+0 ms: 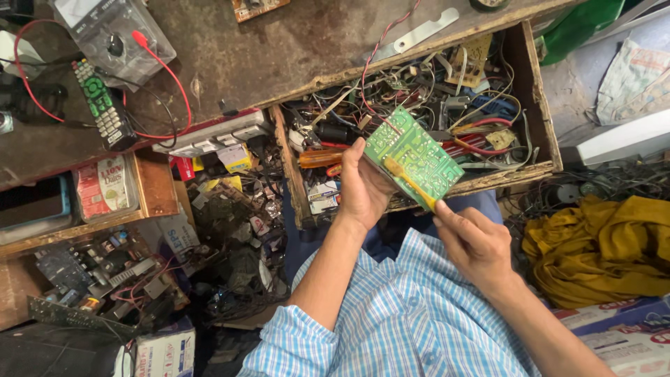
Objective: The person sits on the floor holding a green circuit board and solders its components with a soldering iron, repositioning and turning the board to reach different sides. They then set the iron down and brush the board's surface with a small brush while holding it.
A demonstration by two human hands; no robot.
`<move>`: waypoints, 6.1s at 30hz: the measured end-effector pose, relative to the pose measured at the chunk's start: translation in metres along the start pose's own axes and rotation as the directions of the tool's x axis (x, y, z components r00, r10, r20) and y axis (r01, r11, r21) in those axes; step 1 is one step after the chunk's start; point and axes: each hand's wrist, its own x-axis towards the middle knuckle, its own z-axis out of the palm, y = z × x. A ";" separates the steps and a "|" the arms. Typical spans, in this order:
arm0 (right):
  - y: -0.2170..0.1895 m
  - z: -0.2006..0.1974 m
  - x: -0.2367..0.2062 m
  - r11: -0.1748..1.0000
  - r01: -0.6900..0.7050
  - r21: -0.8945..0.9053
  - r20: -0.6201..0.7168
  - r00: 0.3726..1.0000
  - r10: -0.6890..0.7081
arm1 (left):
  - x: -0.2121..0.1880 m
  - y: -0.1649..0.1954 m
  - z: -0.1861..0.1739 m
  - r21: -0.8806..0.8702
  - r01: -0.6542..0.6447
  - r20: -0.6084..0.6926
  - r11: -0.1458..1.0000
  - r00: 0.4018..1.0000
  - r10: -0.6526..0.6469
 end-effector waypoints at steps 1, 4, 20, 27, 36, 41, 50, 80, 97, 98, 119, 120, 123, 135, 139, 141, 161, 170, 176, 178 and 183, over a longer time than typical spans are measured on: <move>-0.001 -0.001 0.001 1.000 0.002 0.001 -0.014 1.000 -0.002 | 0.000 0.000 0.000 0.011 -0.005 0.010 1.000 1.000 0.005; -0.002 -0.001 0.006 1.000 0.023 -0.001 -0.004 1.000 -0.023 | 0.000 0.000 0.001 0.008 -0.016 0.026 1.000 1.000 0.016; 0.038 -0.066 -0.045 0.990 -0.090 -0.105 -0.129 0.989 0.076 | 0.000 -0.001 0.002 -0.036 0.001 0.006 0.999 1.000 -0.001; -0.003 -0.013 0.004 0.994 0.047 -0.101 0.037 0.998 -0.044 | 0.000 0.001 0.004 0.004 0.000 0.020 1.000 1.000 0.000; 0.026 -0.044 -0.040 0.988 0.066 -0.137 0.133 0.990 -0.047 | 0.000 0.003 0.008 -0.001 0.038 0.014 0.999 0.999 -0.038; 0.047 -0.070 -0.055 0.973 -0.001 -0.230 -0.049 0.999 -0.010 | 0.000 0.001 0.004 0.010 0.012 -0.005 1.000 1.000 -0.012; 0.010 -0.012 -0.004 0.986 0.134 -0.097 0.037 0.991 -0.131 | -0.001 0.006 0.009 0.032 0.032 0.005 0.999 0.999 -0.032; 0.027 -0.044 -0.013 0.984 0.138 -0.114 -0.018 0.990 -0.141 | -0.003 0.002 0.002 -0.037 -0.008 0.032 0.999 0.999 0.009; 0.037 -0.033 -0.047 0.996 0.084 -0.016 0.068 0.994 -0.083 | -0.005 0.008 0.011 -0.008 0.039 0.010 0.999 0.999 -0.039; 0.035 -0.032 -0.045 0.997 0.079 -0.012 0.049 0.996 -0.079 | -0.006 0.008 0.011 -0.014 0.042 0.013 0.999 0.999 -0.042; 0.105 -0.096 -0.055 0.708 -0.374 0.599 -0.388 0.637 0.665 | -0.010 0.035 0.026 -0.008 0.024 -0.034 1.000 0.999 -0.024; 0.111 -0.101 -0.059 0.634 -0.369 0.680 -0.340 0.608 0.718 | -0.010 0.044 0.028 0.022 0.001 -0.064 1.000 0.998 0.000; 0.133 -0.122 -0.057 0.512 -0.334 0.791 -0.237 0.605 0.760 | -0.012 0.075 0.029 0.067 -0.066 -0.067 0.996 0.995 0.070; 0.045 -0.075 0.066 0.899 -0.154 0.411 -0.119 0.968 0.220 | -0.038 0.109 0.013 -0.172 -0.149 0.072 0.974 0.984 0.164; 0.036 -0.072 0.075 0.888 -0.224 0.401 -0.071 0.959 0.274 | -0.042 0.101 0.016 -0.284 -0.188 0.040 0.940 0.977 0.208; 0.032 -0.069 0.069 0.895 -0.293 0.336 -0.043 0.945 0.326 | -0.047 0.101 0.015 -0.301 -0.129 0.100 0.945 0.981 0.165; -0.004 -0.042 0.082 0.984 -0.176 -0.040 0.376 0.909 0.178 | -0.063 0.122 0.020 0.005 -0.115 0.029 0.993 0.993 0.115; -0.032 0.001 0.086 0.994 0.082 -0.072 0.702 0.713 -0.008 | -0.059 0.116 0.026 0.063 -0.210 0.003 0.976 0.978 0.210; -0.022 -0.003 0.082 0.972 0.148 -0.181 0.606 0.796 -0.008 | -0.060 0.113 0.023 0.011 -0.197 -0.008 0.980 0.980 0.197; -0.013 -0.019 0.081 0.978 -0.043 -0.203 0.569 0.808 0.154 | -0.061 0.105 0.020 0.024 -0.170 0.034 0.985 0.985 0.169; 0.008 -0.045 0.101 0.958 -0.163 -0.238 0.364 0.899 0.243 | -0.059 0.068 0.017 -0.078 -0.110 0.010 0.991 0.994 0.111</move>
